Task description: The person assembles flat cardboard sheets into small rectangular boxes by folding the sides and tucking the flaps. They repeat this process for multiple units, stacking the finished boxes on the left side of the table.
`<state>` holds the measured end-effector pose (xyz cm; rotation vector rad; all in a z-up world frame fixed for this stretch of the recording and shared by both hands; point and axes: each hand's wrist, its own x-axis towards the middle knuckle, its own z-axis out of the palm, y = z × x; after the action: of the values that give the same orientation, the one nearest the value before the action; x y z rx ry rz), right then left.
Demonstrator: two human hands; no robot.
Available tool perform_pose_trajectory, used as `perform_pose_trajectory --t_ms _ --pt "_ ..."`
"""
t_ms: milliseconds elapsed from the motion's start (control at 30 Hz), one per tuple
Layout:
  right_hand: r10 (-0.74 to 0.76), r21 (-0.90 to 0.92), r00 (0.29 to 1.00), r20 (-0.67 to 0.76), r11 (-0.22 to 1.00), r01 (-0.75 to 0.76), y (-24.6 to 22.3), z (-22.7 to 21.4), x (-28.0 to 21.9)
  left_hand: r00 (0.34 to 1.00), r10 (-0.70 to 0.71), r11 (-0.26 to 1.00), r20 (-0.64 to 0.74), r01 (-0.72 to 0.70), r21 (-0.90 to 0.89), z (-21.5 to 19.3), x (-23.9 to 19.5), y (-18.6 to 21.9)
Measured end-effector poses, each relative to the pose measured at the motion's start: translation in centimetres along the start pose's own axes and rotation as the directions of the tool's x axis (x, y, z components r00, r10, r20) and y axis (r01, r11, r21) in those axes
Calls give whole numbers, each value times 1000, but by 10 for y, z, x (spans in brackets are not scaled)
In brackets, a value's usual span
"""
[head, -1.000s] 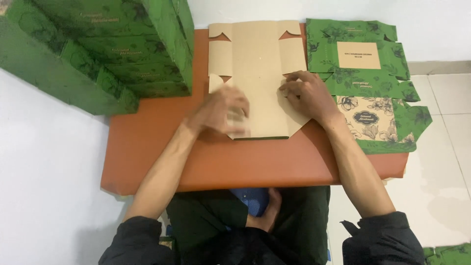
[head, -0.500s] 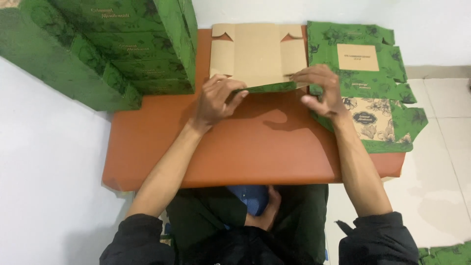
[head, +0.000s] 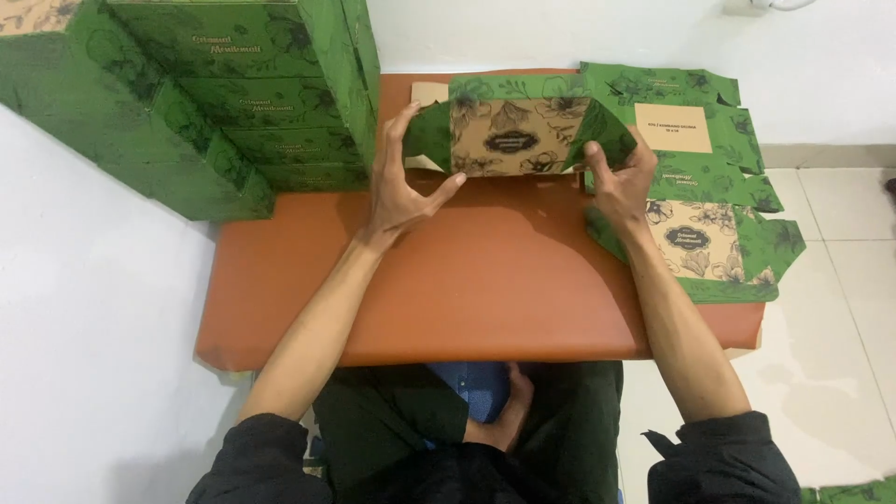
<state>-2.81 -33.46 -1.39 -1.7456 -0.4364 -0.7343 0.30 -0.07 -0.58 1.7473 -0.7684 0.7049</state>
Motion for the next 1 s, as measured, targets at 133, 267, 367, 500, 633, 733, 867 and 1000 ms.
perform_pose_trajectory --t_ms 133,267,367,500,633,733,867,1000 --pt "-44 13 998 -35 999 44 -21 6 7 1000 2 1000 4 -2 0 2 -3 -13" --pt "27 27 994 -108 999 -24 -23 15 7 998 -48 998 -35 49 26 4 -6 -18" --pt "-36 -49 995 -91 998 32 -37 24 12 995 -100 995 -29 101 22 8 -9 -25" --pt "-53 -449 997 -48 893 26 -33 29 5 995 -75 986 -70 84 142 10 -8 -34" --pt "64 -775 996 60 631 6 -15 34 0 992 -123 951 -33 128 283 11 -5 -46" --pt "-19 -879 998 65 472 66 1 39 -1 992 -126 892 1 112 439 7 0 -27" --pt "-135 -904 984 119 394 164 9 44 -3 977 -199 875 80 140 464 11 -2 -36" --pt "34 -880 976 213 441 177 9 48 -3 959 -238 826 152 118 551 15 -9 -48"
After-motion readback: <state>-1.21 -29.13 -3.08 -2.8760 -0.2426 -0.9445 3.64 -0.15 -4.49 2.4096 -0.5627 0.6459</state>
